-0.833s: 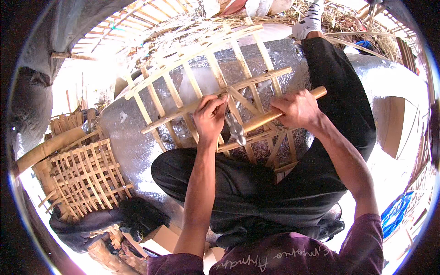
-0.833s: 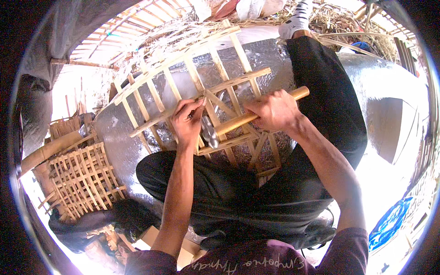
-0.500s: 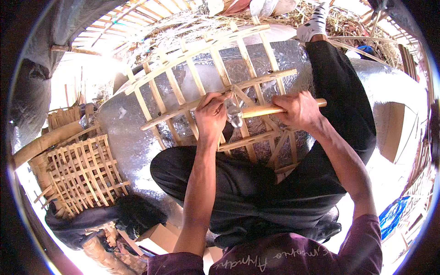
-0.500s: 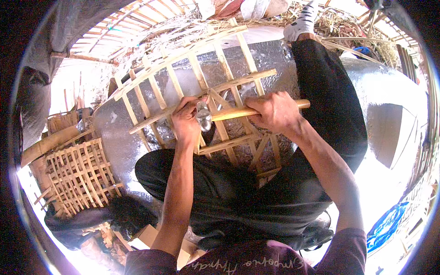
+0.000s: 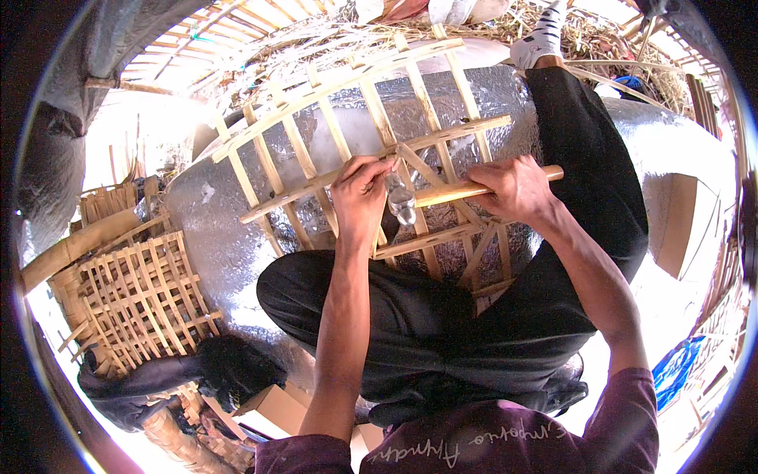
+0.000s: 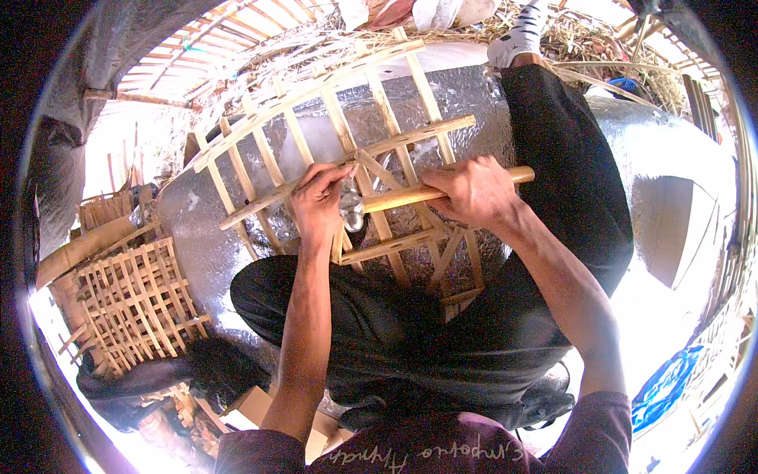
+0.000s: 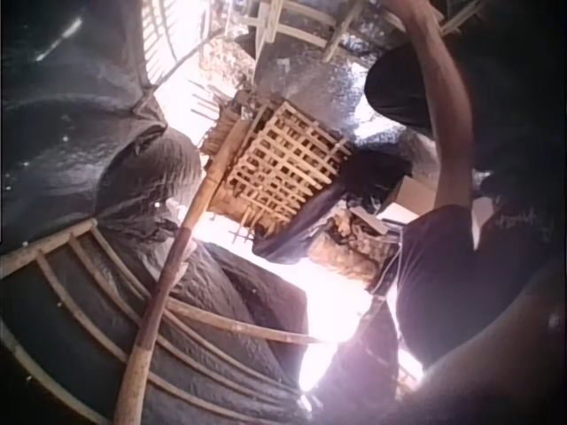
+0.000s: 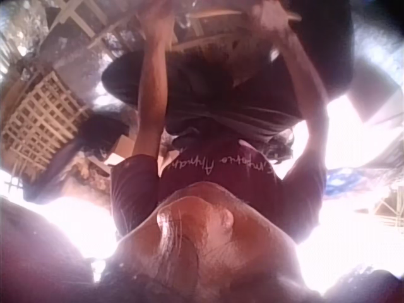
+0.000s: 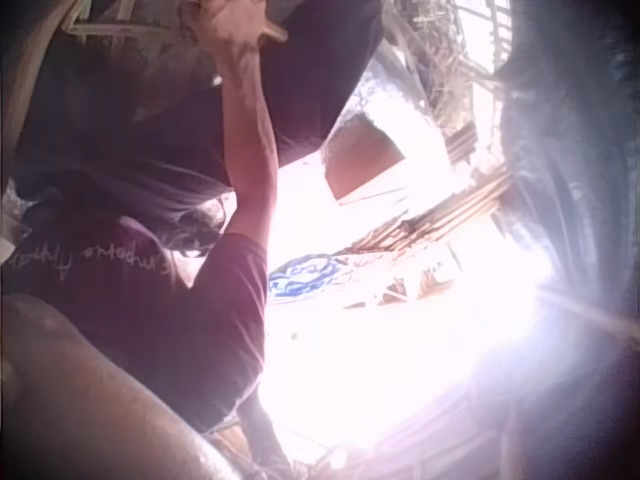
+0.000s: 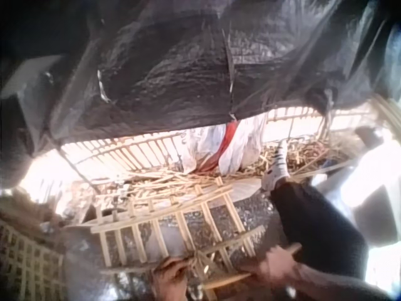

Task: The person assembles a bamboo lattice structure by aligning wooden strips and hammering small nails into the joints by hand.

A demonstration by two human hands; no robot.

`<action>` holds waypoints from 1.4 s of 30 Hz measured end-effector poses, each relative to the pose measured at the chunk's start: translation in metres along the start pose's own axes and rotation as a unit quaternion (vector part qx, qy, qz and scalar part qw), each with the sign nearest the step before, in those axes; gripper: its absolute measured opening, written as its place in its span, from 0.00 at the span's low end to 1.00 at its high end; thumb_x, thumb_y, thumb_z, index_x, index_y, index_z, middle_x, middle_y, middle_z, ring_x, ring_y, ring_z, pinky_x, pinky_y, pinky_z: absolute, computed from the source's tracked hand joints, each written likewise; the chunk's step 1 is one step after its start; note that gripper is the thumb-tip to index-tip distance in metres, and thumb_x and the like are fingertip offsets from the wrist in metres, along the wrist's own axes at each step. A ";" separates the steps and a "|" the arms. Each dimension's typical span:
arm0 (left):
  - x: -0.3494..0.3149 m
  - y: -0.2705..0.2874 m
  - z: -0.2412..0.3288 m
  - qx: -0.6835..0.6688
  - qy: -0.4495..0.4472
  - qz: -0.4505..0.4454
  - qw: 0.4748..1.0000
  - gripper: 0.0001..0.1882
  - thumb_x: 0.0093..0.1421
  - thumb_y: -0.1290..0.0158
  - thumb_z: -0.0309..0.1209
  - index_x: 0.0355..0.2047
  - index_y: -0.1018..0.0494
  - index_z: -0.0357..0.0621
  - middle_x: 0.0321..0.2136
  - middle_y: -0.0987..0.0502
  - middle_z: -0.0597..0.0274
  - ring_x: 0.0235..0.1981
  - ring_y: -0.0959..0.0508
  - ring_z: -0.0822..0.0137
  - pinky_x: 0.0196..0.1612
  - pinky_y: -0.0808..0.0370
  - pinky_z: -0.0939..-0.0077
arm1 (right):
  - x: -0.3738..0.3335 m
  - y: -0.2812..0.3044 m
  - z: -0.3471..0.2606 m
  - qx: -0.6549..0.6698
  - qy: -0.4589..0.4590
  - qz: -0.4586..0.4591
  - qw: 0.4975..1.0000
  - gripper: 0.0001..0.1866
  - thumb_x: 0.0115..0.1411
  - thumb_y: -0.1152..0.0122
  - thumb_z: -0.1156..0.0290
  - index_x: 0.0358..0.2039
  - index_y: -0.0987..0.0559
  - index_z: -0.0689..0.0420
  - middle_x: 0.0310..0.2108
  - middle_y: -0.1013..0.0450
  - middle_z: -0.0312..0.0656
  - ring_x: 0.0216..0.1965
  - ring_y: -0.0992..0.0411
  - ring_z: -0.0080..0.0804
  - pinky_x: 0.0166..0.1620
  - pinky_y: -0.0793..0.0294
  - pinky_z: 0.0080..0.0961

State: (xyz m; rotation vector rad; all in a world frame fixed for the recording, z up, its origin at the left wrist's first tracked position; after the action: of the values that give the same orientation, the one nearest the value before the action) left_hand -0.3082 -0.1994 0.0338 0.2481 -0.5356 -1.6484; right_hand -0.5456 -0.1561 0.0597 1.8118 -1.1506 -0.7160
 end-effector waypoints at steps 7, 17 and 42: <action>0.001 0.001 -0.002 0.014 -0.009 -0.007 1.000 0.11 0.51 0.44 0.13 0.33 0.19 0.38 0.28 0.22 0.62 0.28 0.22 0.72 0.30 0.26 0.79 | 0.008 0.002 -0.007 -0.002 -0.022 -0.043 0.999 0.09 0.48 0.35 0.69 0.31 0.21 0.51 0.22 0.24 0.39 0.25 0.23 0.41 0.28 0.24 0.37; -0.001 0.001 -0.008 0.018 -0.030 0.009 0.999 0.10 0.50 0.39 0.16 0.32 0.19 0.41 0.27 0.23 0.64 0.27 0.25 0.72 0.29 0.29 0.77 | 0.009 0.000 -0.004 -0.002 -0.014 -0.015 1.000 0.09 0.48 0.34 0.67 0.32 0.20 0.50 0.19 0.25 0.38 0.23 0.23 0.37 0.26 0.24 0.35; 0.002 -0.004 0.001 0.095 -0.098 0.023 0.990 0.04 0.52 0.39 0.20 0.28 0.22 0.41 0.38 0.19 0.57 0.40 0.20 0.58 0.45 0.26 0.67 | 0.018 0.015 0.036 0.142 -0.161 0.126 0.969 0.13 0.58 0.38 0.62 0.38 0.25 0.56 0.26 0.24 0.51 0.28 0.24 0.53 0.33 0.23 0.41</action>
State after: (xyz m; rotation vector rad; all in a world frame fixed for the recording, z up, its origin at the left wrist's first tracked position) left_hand -0.3127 -0.2011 0.0335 0.2122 -0.8447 -1.5867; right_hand -0.5736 -0.1882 0.0549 1.7726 -1.7398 -0.7420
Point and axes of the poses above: each hand's wrist, its own x-axis towards the middle knuckle, its own y-axis out of the back of the hand, z = x × y, the point moved 4 cm from there along x, towards the middle knuckle
